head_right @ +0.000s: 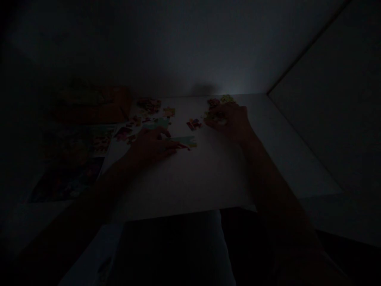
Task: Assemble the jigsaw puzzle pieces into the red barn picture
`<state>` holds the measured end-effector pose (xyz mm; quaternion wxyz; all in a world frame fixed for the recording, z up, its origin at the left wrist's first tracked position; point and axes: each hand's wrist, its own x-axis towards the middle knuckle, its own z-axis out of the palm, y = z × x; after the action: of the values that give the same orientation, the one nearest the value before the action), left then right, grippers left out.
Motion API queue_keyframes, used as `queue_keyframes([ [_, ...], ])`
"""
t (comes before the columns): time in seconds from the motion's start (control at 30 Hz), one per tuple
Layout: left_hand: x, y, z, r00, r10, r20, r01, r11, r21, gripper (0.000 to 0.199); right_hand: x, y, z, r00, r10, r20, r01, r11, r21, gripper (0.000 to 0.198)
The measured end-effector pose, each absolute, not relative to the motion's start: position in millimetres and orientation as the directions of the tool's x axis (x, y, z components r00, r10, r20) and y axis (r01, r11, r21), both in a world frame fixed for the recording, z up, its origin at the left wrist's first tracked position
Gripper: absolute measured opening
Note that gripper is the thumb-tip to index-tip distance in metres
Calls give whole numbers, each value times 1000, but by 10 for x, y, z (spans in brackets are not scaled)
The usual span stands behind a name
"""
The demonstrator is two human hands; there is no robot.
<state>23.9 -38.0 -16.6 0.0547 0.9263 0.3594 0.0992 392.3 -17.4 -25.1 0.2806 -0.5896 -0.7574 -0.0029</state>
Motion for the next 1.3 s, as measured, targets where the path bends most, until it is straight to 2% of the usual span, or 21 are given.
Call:
queue_keyframes([
  [0.1,226,-387,-170,711,682,171,655,-731,193,31,4032,-174,-278,-137,923,360,907,263,-328,54],
  [0.27,133,-324,-115,574,786,230,749,-618,242,48,4065,-205,-342,-247,932,266,868,335,-366,65],
  [0.4,-24,-218,-18,401,898,182,876,-434,211,47,4016,-192,-354,-291,908,301,830,396,-394,66],
  [0.5,-144,-149,19,311,945,98,927,-324,188,58,3902,-179,-355,-272,908,320,835,388,-390,61],
  [0.67,-235,-109,-1,321,946,47,933,-324,158,71,3719,-195,-381,-289,897,334,836,406,-368,49],
  [0.73,-232,-116,-16,325,944,51,931,-329,157,72,3699,-211,-406,-307,885,351,821,433,-372,49],
  [0.9,-213,-131,-34,267,963,47,945,-271,184,90,3649,-262,-404,-285,880,379,808,433,-398,55],
  [1.07,-223,-111,-39,311,950,40,921,-311,234,74,3412,-99,-317,-268,891,367,808,416,-418,55],
  [1.3,-264,-42,-92,293,953,73,906,-301,297,49,2770,233,-405,-302,899,317,875,393,-282,52],
])
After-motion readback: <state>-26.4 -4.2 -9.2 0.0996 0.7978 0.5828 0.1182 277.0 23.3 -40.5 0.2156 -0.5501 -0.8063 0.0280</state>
